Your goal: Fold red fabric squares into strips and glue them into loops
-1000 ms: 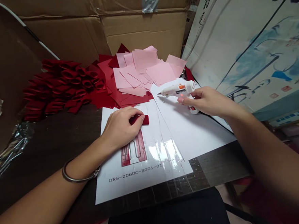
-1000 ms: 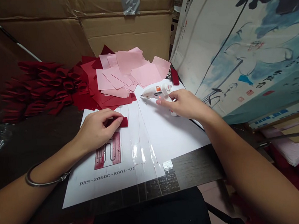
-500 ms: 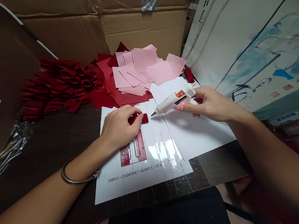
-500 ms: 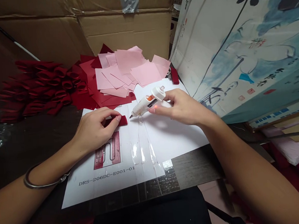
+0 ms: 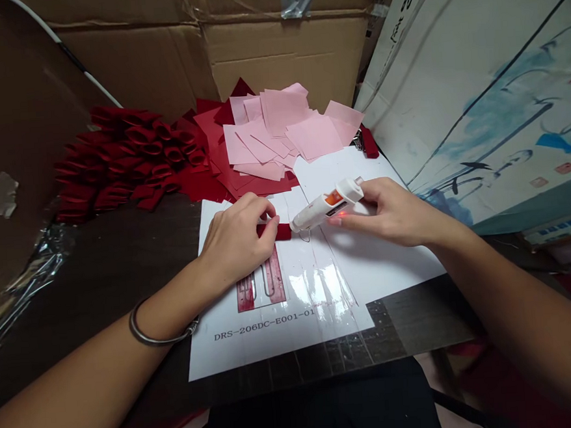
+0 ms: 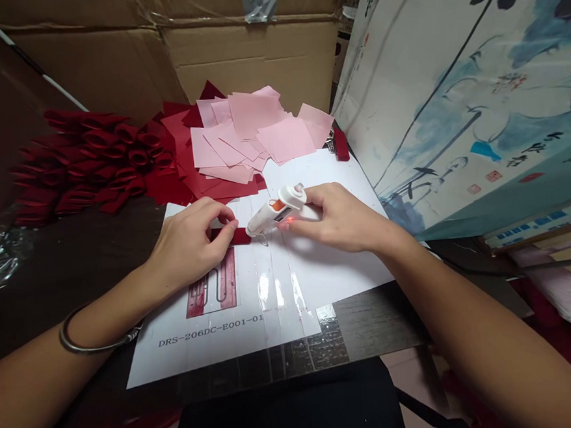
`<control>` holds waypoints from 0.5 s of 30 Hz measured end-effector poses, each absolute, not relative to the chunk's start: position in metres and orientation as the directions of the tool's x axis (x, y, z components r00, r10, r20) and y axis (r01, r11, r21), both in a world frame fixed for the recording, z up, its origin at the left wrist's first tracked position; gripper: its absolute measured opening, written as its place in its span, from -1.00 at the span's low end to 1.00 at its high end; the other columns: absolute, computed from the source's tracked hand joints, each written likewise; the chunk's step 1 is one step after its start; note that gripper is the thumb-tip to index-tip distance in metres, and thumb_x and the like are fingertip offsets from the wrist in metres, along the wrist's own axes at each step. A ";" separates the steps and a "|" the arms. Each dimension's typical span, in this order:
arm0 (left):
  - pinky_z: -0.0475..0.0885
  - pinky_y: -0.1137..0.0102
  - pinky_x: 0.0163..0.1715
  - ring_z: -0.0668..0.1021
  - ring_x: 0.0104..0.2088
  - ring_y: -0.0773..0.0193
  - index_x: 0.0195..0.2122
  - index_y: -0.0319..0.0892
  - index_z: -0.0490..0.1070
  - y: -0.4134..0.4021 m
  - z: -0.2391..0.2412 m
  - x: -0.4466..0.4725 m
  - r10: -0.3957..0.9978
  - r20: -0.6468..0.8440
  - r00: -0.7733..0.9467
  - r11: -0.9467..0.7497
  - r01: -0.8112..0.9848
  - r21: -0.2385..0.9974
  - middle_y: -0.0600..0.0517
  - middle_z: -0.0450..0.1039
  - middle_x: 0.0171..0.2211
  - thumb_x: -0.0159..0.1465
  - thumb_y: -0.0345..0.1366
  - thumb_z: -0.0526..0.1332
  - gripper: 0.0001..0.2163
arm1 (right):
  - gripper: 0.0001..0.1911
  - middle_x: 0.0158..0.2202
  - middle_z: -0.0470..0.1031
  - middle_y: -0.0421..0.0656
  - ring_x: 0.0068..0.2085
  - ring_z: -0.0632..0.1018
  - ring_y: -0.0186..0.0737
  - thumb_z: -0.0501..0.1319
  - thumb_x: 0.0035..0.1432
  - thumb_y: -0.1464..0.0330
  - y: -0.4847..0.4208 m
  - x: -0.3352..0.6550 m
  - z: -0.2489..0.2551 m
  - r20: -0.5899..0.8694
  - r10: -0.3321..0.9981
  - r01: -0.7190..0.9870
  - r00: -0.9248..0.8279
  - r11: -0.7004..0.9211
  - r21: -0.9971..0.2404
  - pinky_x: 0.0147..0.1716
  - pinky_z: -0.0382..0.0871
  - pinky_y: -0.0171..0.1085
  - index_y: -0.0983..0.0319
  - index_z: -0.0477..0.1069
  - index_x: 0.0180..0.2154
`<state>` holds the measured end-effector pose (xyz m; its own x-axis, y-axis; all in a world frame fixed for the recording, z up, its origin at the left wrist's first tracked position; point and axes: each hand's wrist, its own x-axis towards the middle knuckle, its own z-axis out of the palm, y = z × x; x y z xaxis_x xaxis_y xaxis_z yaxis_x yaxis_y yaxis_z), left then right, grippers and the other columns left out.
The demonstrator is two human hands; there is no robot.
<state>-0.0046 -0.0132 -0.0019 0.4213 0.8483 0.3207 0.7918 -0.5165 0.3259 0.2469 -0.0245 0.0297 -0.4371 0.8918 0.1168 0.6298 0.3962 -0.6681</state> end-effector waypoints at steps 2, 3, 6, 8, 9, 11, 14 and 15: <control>0.21 0.36 -0.44 0.38 -0.45 0.29 -0.35 -0.21 0.36 -0.014 -0.001 -0.004 0.847 0.313 0.430 -0.516 0.809 0.283 0.02 0.40 -0.36 0.26 -0.30 0.16 -0.90 | -0.67 -0.55 0.23 -0.29 -0.56 0.16 -0.40 0.24 0.18 0.07 -0.025 0.247 0.031 0.123 0.882 0.634 -0.454 0.417 -0.651 -0.56 0.00 -0.29 0.21 0.51 -0.33; 0.20 0.36 -0.46 0.37 -0.46 0.29 -0.38 -0.21 0.33 -0.015 0.000 -0.003 0.850 0.293 0.438 -0.512 0.818 0.262 0.02 0.38 -0.39 0.26 -0.29 0.16 -0.89 | -0.67 -0.55 0.24 -0.29 -0.56 0.17 -0.40 0.23 0.19 0.06 -0.025 0.247 0.031 0.122 0.881 0.644 -0.458 0.423 -0.638 -0.55 0.01 -0.29 0.20 0.51 -0.33; 0.14 0.35 -0.48 0.34 -0.50 0.28 -0.47 -0.18 0.26 -0.015 0.001 -0.002 0.857 0.193 0.477 -0.509 0.841 0.182 0.04 0.34 -0.49 0.29 -0.27 0.13 -0.80 | -0.66 -0.57 0.21 -0.30 -0.57 0.17 -0.40 0.22 0.19 0.05 -0.027 0.247 0.033 0.114 0.884 0.686 -0.453 0.427 -0.590 -0.57 0.00 -0.28 0.19 0.50 -0.31; 0.13 0.33 -0.47 0.34 -0.50 0.26 -0.49 -0.17 0.24 -0.016 0.001 -0.001 0.852 0.149 0.503 -0.521 0.843 0.134 0.04 0.32 -0.52 0.32 -0.26 0.09 -0.76 | -0.68 -0.59 0.19 -0.31 -0.58 0.16 -0.40 0.21 0.20 0.07 -0.029 0.246 0.034 0.115 0.883 0.702 -0.456 0.436 -0.563 -0.58 -0.01 -0.28 0.20 0.49 -0.32; 0.13 0.33 -0.46 0.35 -0.49 0.25 -0.49 -0.17 0.24 -0.016 0.001 -0.001 0.847 0.142 0.513 -0.529 0.840 0.121 0.04 0.33 -0.52 0.34 -0.26 0.07 -0.76 | -0.69 -0.60 0.18 -0.32 -0.58 0.16 -0.41 0.22 0.20 0.09 -0.030 0.245 0.035 0.120 0.880 0.706 -0.459 0.444 -0.552 -0.58 -0.01 -0.28 0.20 0.48 -0.36; 0.14 0.32 -0.45 0.37 -0.48 0.24 -0.48 -0.18 0.24 -0.016 0.001 -0.001 0.838 0.138 0.529 -0.544 0.830 0.121 0.03 0.34 -0.51 0.35 -0.25 0.06 -0.75 | -0.68 -0.62 0.15 -0.33 -0.60 0.15 -0.42 0.23 0.20 0.12 -0.031 0.244 0.035 0.135 0.873 0.705 -0.469 0.463 -0.537 -0.59 -0.02 -0.29 0.20 0.40 -0.46; 0.16 0.32 -0.44 0.38 -0.47 0.23 -0.47 -0.18 0.26 -0.016 0.001 -0.001 0.831 0.131 0.541 -0.555 0.821 0.130 0.01 0.36 -0.49 0.34 -0.24 0.06 -0.75 | -0.62 -0.65 0.08 -0.34 -0.61 0.12 -0.43 0.24 0.19 0.14 -0.032 0.244 0.036 0.157 0.859 0.699 -0.487 0.491 -0.520 -0.60 -0.04 -0.29 0.20 0.27 -0.55; 0.16 0.32 -0.44 0.39 -0.47 0.22 -0.47 -0.18 0.26 -0.016 0.001 -0.001 0.830 0.130 0.543 -0.557 0.821 0.129 0.01 0.36 -0.49 0.34 -0.23 0.06 -0.76 | -0.62 -0.65 0.08 -0.34 -0.61 0.12 -0.43 0.24 0.18 0.14 -0.032 0.244 0.036 0.161 0.853 0.695 -0.495 0.501 -0.516 -0.59 -0.04 -0.28 0.20 0.25 -0.56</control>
<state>-0.0015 -0.0156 0.0012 0.5425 0.8299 0.1299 0.8207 -0.5567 0.1287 0.2442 -0.0316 0.0356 -0.4955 0.8535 0.1614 0.6947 0.5009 -0.5162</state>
